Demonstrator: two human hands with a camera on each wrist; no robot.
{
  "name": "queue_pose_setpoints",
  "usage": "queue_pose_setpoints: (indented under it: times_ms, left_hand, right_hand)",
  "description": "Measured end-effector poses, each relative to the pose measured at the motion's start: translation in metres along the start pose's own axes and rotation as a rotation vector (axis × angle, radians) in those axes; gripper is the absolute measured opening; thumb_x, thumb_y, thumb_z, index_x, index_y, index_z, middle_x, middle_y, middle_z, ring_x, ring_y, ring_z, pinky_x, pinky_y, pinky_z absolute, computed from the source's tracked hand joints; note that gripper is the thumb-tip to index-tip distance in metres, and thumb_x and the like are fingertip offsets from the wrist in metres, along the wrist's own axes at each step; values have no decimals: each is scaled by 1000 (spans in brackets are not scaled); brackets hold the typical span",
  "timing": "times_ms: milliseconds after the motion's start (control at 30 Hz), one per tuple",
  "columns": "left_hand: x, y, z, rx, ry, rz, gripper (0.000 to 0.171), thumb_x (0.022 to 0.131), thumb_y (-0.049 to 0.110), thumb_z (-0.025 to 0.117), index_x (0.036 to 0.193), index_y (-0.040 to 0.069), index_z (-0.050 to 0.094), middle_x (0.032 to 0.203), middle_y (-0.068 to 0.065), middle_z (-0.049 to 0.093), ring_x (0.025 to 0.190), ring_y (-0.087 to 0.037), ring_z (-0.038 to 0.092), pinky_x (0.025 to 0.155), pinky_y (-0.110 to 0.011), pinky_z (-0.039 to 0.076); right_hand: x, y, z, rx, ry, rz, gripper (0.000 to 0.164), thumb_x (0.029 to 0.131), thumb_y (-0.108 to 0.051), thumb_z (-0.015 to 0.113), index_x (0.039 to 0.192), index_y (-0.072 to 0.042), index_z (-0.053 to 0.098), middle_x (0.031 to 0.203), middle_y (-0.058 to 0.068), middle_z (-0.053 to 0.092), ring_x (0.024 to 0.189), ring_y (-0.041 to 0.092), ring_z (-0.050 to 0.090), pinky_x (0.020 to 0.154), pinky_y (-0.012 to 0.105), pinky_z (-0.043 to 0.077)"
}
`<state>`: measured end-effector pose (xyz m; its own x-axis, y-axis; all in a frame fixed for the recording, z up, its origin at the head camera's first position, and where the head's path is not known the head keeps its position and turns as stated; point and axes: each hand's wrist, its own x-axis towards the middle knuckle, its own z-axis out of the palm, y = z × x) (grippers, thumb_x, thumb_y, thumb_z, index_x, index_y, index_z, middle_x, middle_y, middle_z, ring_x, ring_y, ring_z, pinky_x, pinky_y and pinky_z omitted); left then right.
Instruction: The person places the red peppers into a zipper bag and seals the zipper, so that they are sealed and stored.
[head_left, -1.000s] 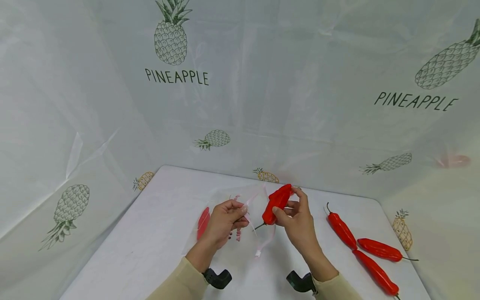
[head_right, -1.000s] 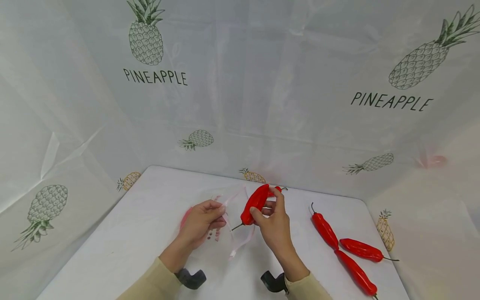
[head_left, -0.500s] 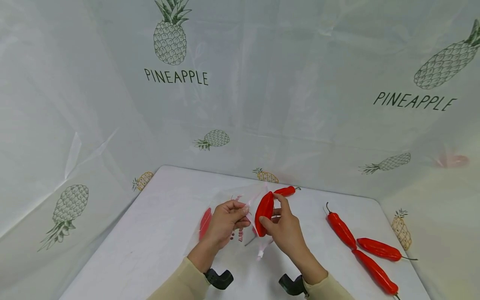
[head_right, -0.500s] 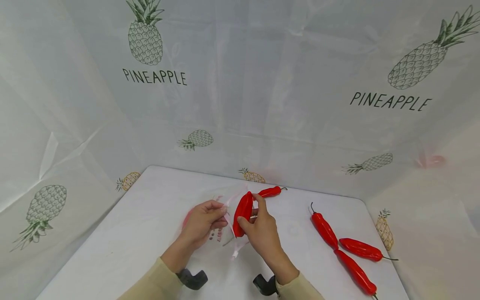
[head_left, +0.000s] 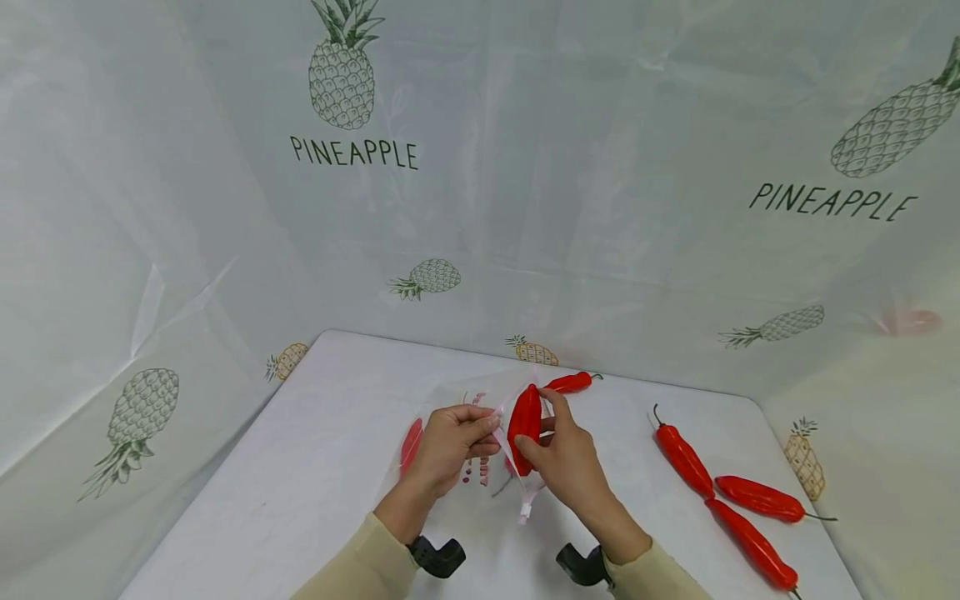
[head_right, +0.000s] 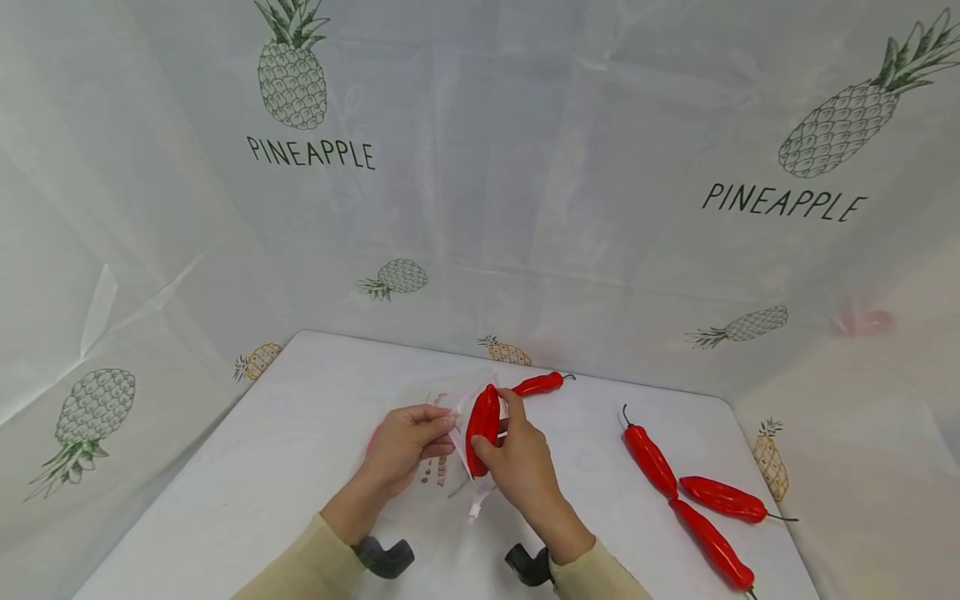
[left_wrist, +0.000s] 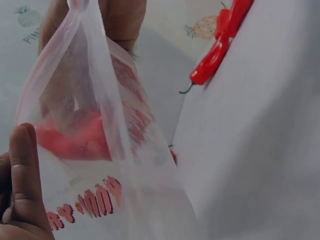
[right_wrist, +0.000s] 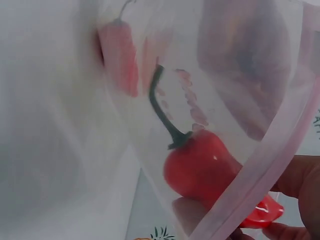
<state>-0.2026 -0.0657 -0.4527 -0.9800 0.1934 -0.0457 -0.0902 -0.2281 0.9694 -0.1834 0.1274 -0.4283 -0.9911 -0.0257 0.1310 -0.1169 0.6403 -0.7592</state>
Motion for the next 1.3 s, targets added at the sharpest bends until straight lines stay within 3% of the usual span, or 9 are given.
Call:
queue_pose_setpoints:
  times_ms: [267,667,967,1300]
  left_hand:
    - [0,0,-2,16,26,13,28,98,15,76,120,-4,74,99,-13,77,79,-17,78,80,-34,66]
    - [-2,4,-4,-13,15,37,28,98,12,75,119,-7,72,96,-11,77,76,-15,78,79,-33,66]
    - [0,3,-4,-73,13,6,25,98,7,75,116,-10,71,90,-5,76,73,-14,75,75,-30,66]
    - [1,2,-3,-85,10,0,24,98,2,73,117,-13,69,88,-5,75,72,-13,75,75,-30,66]
  right_hand:
    - [3,-2,0,-64,-65,39,85,85,-20,88,156,-7,42,110,16,73,85,21,70,59,38,66]
    - [5,2,2,-113,-75,62,87,85,-24,88,157,-3,43,108,16,74,79,18,68,56,34,65]
    - [5,5,4,-113,-94,70,79,90,-25,83,156,-5,45,112,19,74,58,11,65,55,32,63]
    - [5,8,6,-145,-82,56,74,90,-26,83,153,-7,49,116,18,75,70,15,69,58,35,64]
